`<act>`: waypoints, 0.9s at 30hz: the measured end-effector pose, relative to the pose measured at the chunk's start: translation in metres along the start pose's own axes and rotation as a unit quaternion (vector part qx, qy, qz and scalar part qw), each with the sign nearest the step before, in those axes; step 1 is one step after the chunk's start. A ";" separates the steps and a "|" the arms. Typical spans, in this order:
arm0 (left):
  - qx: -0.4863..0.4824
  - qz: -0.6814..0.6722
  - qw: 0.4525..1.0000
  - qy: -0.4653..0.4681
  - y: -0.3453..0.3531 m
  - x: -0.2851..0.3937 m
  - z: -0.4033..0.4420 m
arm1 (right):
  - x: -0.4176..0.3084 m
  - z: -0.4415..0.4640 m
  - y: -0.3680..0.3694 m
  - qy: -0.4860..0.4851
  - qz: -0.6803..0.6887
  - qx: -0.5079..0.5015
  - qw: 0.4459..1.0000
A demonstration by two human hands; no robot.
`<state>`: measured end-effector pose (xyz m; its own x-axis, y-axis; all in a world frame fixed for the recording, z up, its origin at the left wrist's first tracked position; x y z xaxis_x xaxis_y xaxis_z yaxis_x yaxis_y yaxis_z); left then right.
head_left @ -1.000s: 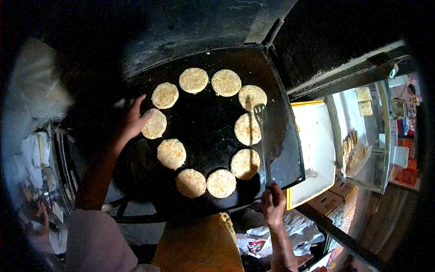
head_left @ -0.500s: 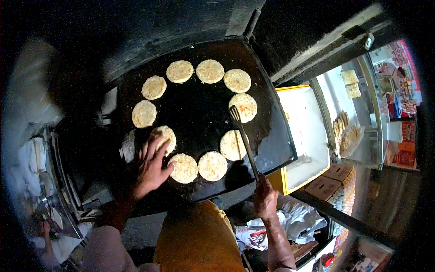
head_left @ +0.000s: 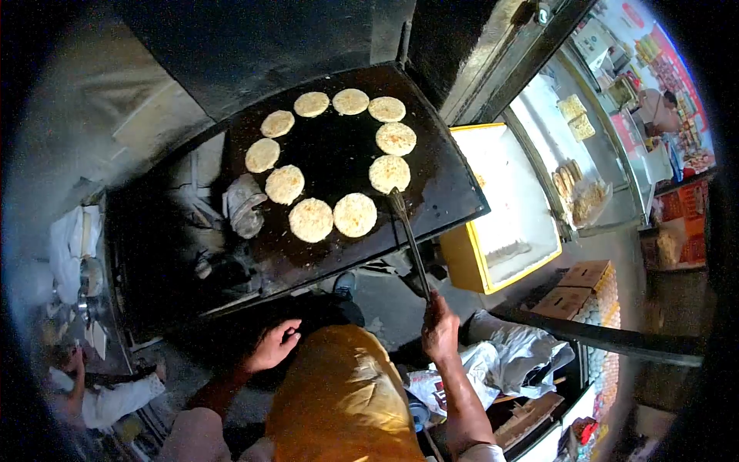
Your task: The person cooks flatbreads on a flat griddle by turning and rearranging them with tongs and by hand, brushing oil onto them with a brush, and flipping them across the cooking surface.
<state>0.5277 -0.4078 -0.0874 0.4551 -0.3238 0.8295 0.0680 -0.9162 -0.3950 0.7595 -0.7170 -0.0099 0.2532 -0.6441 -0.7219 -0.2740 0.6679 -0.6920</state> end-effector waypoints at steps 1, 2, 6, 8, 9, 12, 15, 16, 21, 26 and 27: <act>-0.032 0.009 0.999 -0.042 0.001 -0.021 -0.017 | -0.002 -0.014 -0.001 -0.006 0.005 0.001 1.000; -0.025 0.010 0.999 -0.042 -0.002 -0.039 -0.034 | -0.003 -0.036 -0.001 -0.012 0.021 -0.028 0.999; 0.006 -0.022 0.998 -0.065 0.002 -0.096 -0.091 | -0.028 -0.080 0.020 -0.084 0.047 -0.076 0.992; -0.006 -0.039 0.987 -0.154 0.003 -0.112 -0.106 | -0.007 -0.075 0.055 0.016 0.015 -0.154 0.988; -0.002 -0.039 0.988 -0.152 0.003 -0.133 -0.110 | -0.011 -0.065 0.062 0.016 0.021 -0.147 0.989; -0.014 -0.110 0.991 0.076 -0.003 -0.160 -0.114 | -0.045 -0.056 0.054 -0.014 0.044 -0.115 0.992; 0.045 -0.062 0.997 0.010 -0.022 -0.174 -0.108 | -0.054 -0.072 0.057 -0.011 0.044 -0.115 0.992; 0.063 -0.087 0.994 -0.024 -0.034 -0.164 -0.107 | -0.048 -0.078 0.067 0.034 0.052 -0.142 0.988; 0.063 -0.116 0.989 -0.061 -0.092 -0.164 -0.088 | -0.081 -0.063 0.094 -0.021 0.021 -0.066 0.997; 0.161 -0.309 0.937 -0.030 -0.200 -0.051 -0.006 | -0.066 -0.119 0.097 0.178 0.193 0.023 0.965; 0.164 -0.278 0.946 -0.014 -0.226 -0.037 0.024 | -0.070 -0.121 0.097 0.182 0.214 0.065 0.957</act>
<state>0.5171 -0.1831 -0.0383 0.2902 0.1971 0.9364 0.5736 -0.8191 -0.0054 0.6029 -0.6522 -0.0252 -0.2041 -0.3721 -0.9055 -0.1561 0.9255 -0.3451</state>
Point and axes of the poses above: each hand's wrist, its own z-axis towards the middle knuckle, its own y-axis out of the palm, x = y × z, the point moved 7 cm from there along z, towards the middle knuckle, and after that the axes turned 1 degree about -y, right-handed, at the moved point
